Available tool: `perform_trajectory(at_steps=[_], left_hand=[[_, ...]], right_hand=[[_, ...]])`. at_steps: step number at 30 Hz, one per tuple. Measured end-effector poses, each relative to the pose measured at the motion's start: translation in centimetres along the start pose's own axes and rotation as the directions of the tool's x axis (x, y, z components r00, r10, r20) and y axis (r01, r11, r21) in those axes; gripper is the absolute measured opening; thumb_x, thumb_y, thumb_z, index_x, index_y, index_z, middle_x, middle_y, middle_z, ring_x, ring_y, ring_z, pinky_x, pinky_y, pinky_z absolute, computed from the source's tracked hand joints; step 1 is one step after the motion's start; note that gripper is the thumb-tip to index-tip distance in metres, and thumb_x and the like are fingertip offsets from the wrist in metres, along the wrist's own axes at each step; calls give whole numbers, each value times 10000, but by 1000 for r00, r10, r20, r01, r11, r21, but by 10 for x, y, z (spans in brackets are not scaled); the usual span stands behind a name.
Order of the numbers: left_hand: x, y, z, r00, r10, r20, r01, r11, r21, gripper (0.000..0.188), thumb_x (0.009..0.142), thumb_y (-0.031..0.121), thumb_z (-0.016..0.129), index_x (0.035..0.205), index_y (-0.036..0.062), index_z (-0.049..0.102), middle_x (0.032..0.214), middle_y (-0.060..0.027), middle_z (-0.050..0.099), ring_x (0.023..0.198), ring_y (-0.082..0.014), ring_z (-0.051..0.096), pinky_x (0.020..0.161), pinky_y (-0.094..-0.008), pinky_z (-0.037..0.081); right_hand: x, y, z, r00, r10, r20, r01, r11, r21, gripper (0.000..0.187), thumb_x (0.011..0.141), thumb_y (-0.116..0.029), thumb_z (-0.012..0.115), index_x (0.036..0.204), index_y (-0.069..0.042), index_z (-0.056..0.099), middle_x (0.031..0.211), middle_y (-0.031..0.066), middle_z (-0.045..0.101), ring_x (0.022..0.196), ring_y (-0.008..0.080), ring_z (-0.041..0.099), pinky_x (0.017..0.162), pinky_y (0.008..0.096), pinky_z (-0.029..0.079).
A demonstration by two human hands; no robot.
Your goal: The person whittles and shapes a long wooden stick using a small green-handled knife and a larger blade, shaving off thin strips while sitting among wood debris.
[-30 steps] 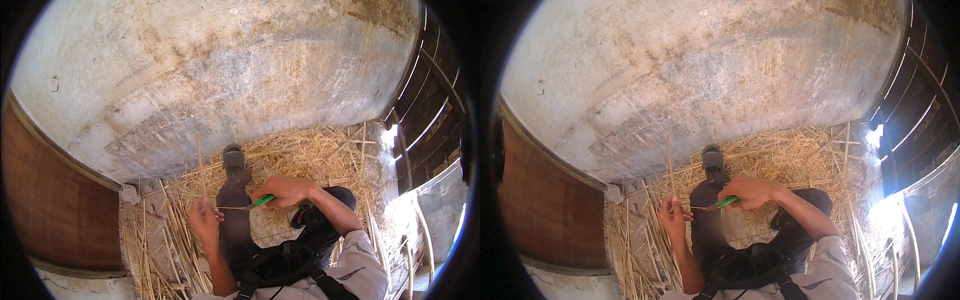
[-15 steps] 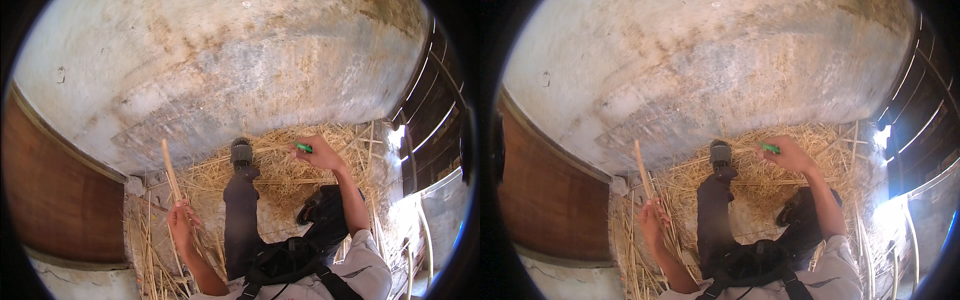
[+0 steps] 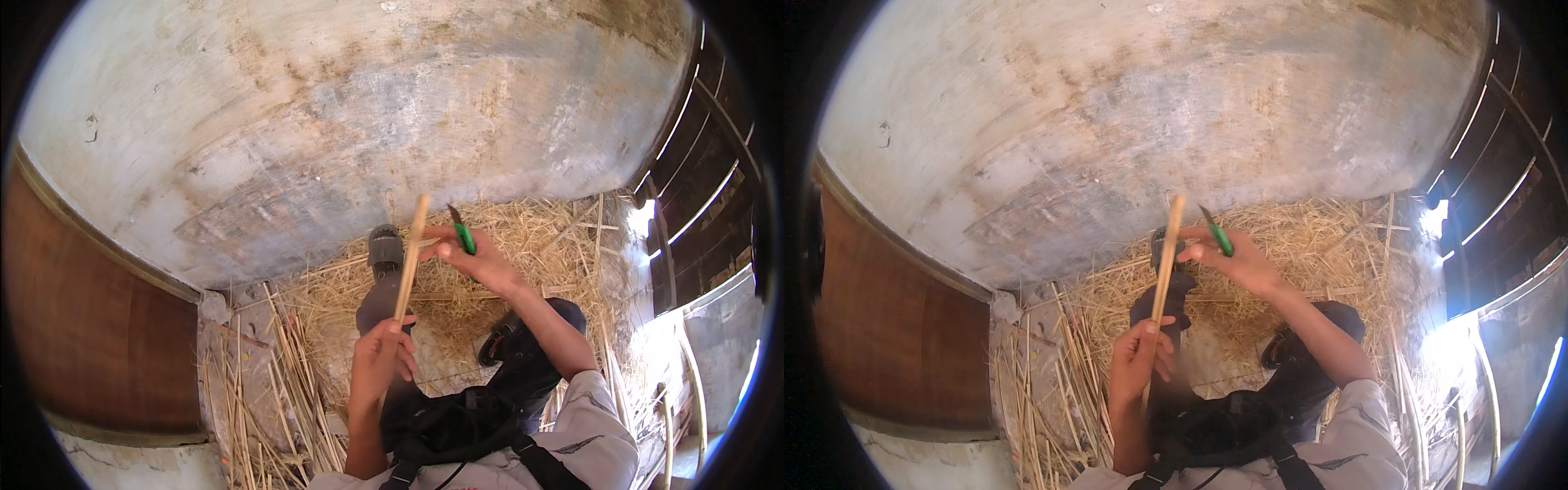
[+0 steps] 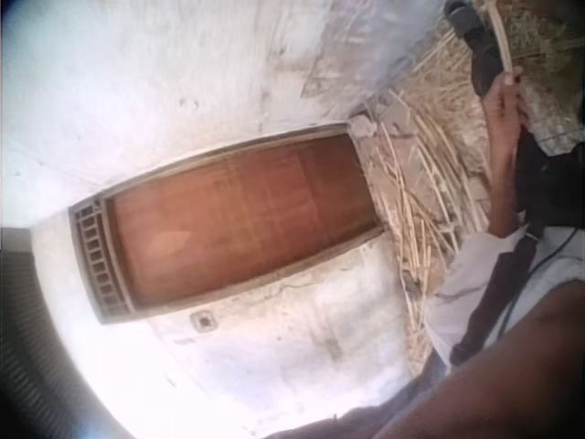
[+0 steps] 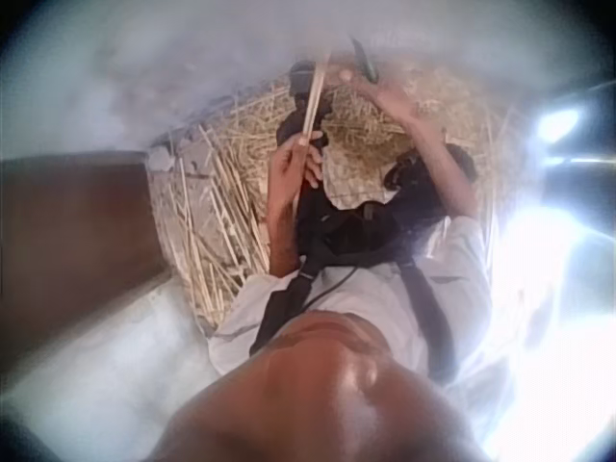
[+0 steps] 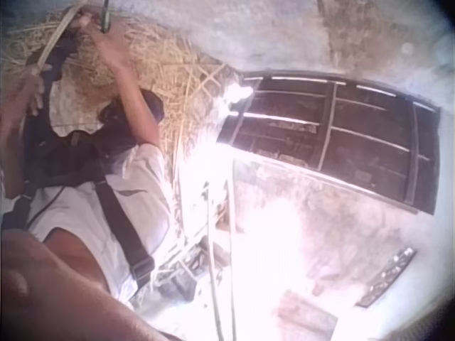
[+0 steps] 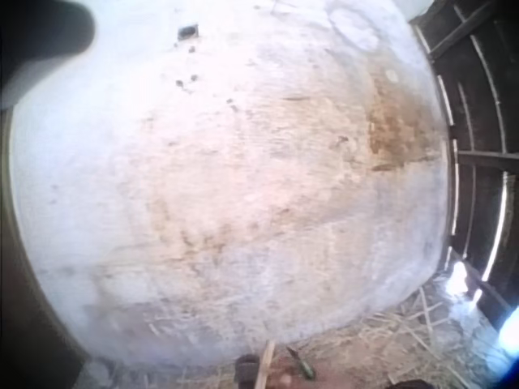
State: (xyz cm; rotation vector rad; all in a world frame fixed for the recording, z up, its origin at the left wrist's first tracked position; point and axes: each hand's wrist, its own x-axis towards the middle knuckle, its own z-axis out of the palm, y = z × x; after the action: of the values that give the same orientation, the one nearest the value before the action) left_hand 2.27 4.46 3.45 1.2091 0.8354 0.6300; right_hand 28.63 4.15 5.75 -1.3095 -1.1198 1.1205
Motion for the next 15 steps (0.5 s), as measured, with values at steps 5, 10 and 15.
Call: perform_trajectory(at_steps=[5, 10, 15], left_hand=[[4, 6, 17, 995, -11, 99, -4, 989, 147, 338, 1092, 205, 532, 1339, -6, 625, 884, -12, 687, 703, -76, 631, 639, -223, 511], [9, -17, 8, 962, 233, 142, -263, 928, 262, 427, 1037, 179, 640, 1416, 6, 544, 1042, -146, 740, 895, -202, 730, 812, -321, 586], [-2, -24, -17, 957, 137, 257, -256, 815, 519, 341, 1031, 213, 655, 1293, -4, 634, 924, -108, 735, 802, -159, 677, 752, -293, 543]], right_hand=[[6, 20, 2, 992, -88, -90, 91, 995, 32, 347, 966, -323, 742, 1171, -47, 697, 846, 41, 747, 618, 27, 522, 546, 227, 368], [3, 10, -8, 953, -26, -303, 106, 963, 249, 259, 934, -305, 774, 1013, -65, 716, 781, 62, 737, 547, 34, 455, 485, 227, 320], [-1, 4, -29, 925, -26, -379, 165, 927, 337, 270, 939, -315, 765, 1039, -68, 719, 806, 54, 723, 530, 31, 384, 499, 231, 306]])
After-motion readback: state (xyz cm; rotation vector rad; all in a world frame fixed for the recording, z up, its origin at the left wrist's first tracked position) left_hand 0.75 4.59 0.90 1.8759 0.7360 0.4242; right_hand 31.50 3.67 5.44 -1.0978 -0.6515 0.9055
